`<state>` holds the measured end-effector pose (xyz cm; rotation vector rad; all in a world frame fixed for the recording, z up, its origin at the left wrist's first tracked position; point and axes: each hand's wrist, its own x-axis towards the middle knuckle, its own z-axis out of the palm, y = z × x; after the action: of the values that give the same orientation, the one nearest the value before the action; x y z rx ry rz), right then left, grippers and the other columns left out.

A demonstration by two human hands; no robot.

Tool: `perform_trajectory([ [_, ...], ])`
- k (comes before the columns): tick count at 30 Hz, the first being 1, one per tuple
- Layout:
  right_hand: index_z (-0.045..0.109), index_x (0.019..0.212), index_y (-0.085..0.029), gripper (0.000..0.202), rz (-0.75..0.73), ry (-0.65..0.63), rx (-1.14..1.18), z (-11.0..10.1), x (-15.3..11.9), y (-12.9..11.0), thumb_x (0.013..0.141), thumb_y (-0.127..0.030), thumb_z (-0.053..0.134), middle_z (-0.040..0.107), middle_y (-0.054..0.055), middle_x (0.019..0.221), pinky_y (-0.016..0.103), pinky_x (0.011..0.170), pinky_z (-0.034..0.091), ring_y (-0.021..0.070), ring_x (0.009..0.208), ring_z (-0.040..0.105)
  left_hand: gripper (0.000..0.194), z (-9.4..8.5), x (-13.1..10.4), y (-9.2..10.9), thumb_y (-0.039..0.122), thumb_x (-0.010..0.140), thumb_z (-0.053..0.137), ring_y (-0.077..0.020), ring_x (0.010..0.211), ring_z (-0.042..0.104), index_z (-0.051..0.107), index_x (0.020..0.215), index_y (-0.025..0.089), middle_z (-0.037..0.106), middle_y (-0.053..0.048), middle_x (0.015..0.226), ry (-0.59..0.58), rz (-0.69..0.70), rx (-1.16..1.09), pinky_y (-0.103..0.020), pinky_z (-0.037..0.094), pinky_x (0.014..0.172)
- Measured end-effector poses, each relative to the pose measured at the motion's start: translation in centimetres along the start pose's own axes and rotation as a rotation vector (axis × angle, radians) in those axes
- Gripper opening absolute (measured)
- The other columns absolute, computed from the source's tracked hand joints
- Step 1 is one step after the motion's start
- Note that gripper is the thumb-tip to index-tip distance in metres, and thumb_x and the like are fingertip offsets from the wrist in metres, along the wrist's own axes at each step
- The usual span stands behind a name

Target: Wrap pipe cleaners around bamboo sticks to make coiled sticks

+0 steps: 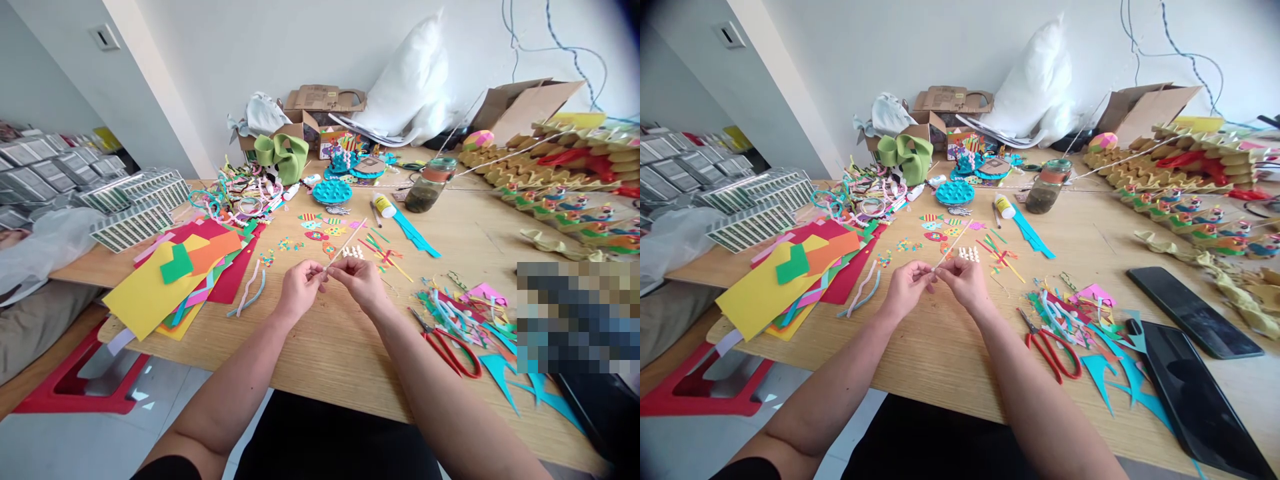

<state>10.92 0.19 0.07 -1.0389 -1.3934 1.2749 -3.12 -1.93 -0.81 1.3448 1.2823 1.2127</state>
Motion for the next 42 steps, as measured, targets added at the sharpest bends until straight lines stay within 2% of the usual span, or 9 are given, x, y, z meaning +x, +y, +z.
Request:
perform_trajectory([
  [5,0.066,0.063,-0.017,0.017,0.024,-0.019,0.017,-0.1,0.0,-0.2,0.061,-0.032,0.072,0.065,0.002,0.062,0.027,0.055,0.039,0.014,0.057,0.054,0.021,-0.4,0.3,0.5,0.03,0.066,0.066,-0.0064,0.041,0.051,0.057,0.074,0.012,0.061,-0.001,0.062,-0.141,-0.164,-0.243,-0.019,0.039,0.042],
  [11,0.067,0.063,-0.016,0.021,0.038,-0.085,0.084,-0.4,-0.1,-0.8,0.061,-0.036,0.074,0.065,0.002,0.063,0.028,0.059,0.04,0.0136,0.059,0.055,0.025,-1.3,0.4,0.9,0.029,0.063,0.07,-0.0059,0.043,0.055,0.058,0.076,0.012,0.062,-0.001,0.065,-0.308,-0.371,-0.428,-0.015,0.014,0.03],
  [16,0.067,0.062,-0.015,0.021,0.042,-0.085,0.079,-0.5,-0.1,-0.7,0.06,-0.035,0.074,0.063,0.001,0.061,0.027,0.058,0.038,0.0119,0.057,0.052,0.023,-1.4,0.5,0.8,0.028,0.068,0.067,-0.0067,0.045,0.058,0.06,0.08,0.011,0.066,-0.005,0.072,-0.355,-0.372,-0.44,-0.015,0.019,0.029],
  [25,0.064,0.061,-0.015,0.024,0.042,-0.107,0.086,-0.6,0.0,-0.8,0.061,-0.038,0.073,0.061,0.001,0.059,0.027,0.058,0.037,0.0116,0.057,0.051,0.023,-1.6,0.4,1.0,0.031,0.071,0.065,-0.0045,0.04,0.054,0.061,0.081,0.01,0.069,-0.008,0.077,-0.406,-0.352,-0.431,-0.014,0.015,0.028],
  [28,0.062,0.062,-0.015,0.026,0.044,-0.105,0.088,-0.7,0.0,-0.8,0.06,-0.038,0.073,0.06,0.0,0.059,0.026,0.057,0.038,0.0113,0.056,0.051,0.025,-1.6,0.4,1.1,0.032,0.071,0.065,-0.008,0.046,0.059,0.06,0.082,0.011,0.07,-0.01,0.082,-0.422,-0.359,-0.431,-0.013,0.02,0.029],
  [31,0.062,0.063,-0.015,0.027,0.046,-0.104,0.073,-0.7,0.0,-0.8,0.06,-0.039,0.073,0.061,0.001,0.06,0.026,0.056,0.039,0.0119,0.056,0.052,0.03,-1.3,0.1,1.2,0.035,0.069,0.067,-0.0149,0.059,0.066,0.058,0.087,0.012,0.069,-0.012,0.089,-0.408,-0.357,-0.408,-0.014,0.033,0.033],
  [34,0.06,0.062,-0.015,0.027,0.04,-0.107,0.032,-0.6,0.0,-0.8,0.062,-0.039,0.071,0.061,0.002,0.059,0.026,0.055,0.041,0.0129,0.057,0.054,0.035,-0.8,-0.1,1.2,0.035,0.064,0.071,-0.0181,0.065,0.067,0.055,0.087,0.014,0.068,-0.009,0.086,-0.3,-0.304,-0.347,-0.017,0.04,0.035],
  [38,0.06,0.063,-0.015,0.025,0.007,-0.105,-0.052,-0.6,0.0,-0.7,0.064,-0.038,0.069,0.061,0.002,0.061,0.026,0.054,0.039,0.0127,0.056,0.053,0.037,-0.3,-0.2,1.0,0.034,0.06,0.074,-0.0171,0.059,0.065,0.052,0.083,0.015,0.066,-0.003,0.071,-0.124,-0.197,-0.25,-0.015,0.037,0.032],
  [42,0.06,0.062,-0.015,0.023,-0.023,-0.102,-0.104,-0.7,0.1,-0.5,0.067,-0.036,0.067,0.058,0.001,0.058,0.025,0.052,0.035,0.0111,0.054,0.048,0.024,-0.2,-0.1,0.7,0.033,0.068,0.067,-0.0128,0.05,0.061,0.056,0.078,0.013,0.066,-0.004,0.069,-0.095,-0.12,-0.163,-0.015,0.035,0.033],
])
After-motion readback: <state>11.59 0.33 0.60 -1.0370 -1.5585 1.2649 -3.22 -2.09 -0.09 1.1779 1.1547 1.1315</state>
